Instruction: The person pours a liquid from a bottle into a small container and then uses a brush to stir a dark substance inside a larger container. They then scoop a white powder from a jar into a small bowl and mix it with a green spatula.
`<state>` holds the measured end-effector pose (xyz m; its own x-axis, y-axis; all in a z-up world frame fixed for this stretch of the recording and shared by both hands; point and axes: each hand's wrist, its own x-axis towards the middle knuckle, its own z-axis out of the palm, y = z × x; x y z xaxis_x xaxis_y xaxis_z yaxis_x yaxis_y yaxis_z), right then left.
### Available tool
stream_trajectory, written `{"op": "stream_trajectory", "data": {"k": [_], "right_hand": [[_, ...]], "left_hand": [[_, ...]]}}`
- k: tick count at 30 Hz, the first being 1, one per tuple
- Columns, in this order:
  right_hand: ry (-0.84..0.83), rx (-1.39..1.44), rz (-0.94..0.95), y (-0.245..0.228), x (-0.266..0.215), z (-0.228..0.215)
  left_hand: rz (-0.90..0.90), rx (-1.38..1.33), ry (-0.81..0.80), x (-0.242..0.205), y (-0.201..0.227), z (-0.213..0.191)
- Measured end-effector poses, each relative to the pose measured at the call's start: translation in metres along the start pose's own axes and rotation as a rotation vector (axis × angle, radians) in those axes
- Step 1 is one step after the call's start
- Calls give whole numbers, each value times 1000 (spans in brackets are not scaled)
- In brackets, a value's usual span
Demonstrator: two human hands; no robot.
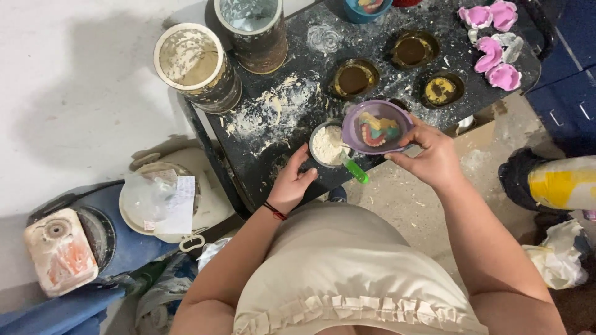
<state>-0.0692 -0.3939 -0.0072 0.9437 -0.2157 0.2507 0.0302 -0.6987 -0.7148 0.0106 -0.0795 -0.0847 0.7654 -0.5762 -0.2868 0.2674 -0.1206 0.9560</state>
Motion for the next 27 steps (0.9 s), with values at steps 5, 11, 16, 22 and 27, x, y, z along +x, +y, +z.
{"op": "stream_trajectory", "data": {"k": [5,11,16,22,27], "right_hand": [[5,-41,8,-3,0,-1],[-6,-69,18,-7,2,-3],[-7,-68,-8,-13,7,-6],[-11,-103,-30,-13,10,-8],[-21,-95,-19,-16,13,-9]], "left_hand": [[-19,-3,-19,-8,9,1],[-30,-16,-23,-12,7,1],[-4,-38,-37,-13,0,2],[11,-34,-25,-14,5,4],[75,-28,-43,-7,-18,1]]}}
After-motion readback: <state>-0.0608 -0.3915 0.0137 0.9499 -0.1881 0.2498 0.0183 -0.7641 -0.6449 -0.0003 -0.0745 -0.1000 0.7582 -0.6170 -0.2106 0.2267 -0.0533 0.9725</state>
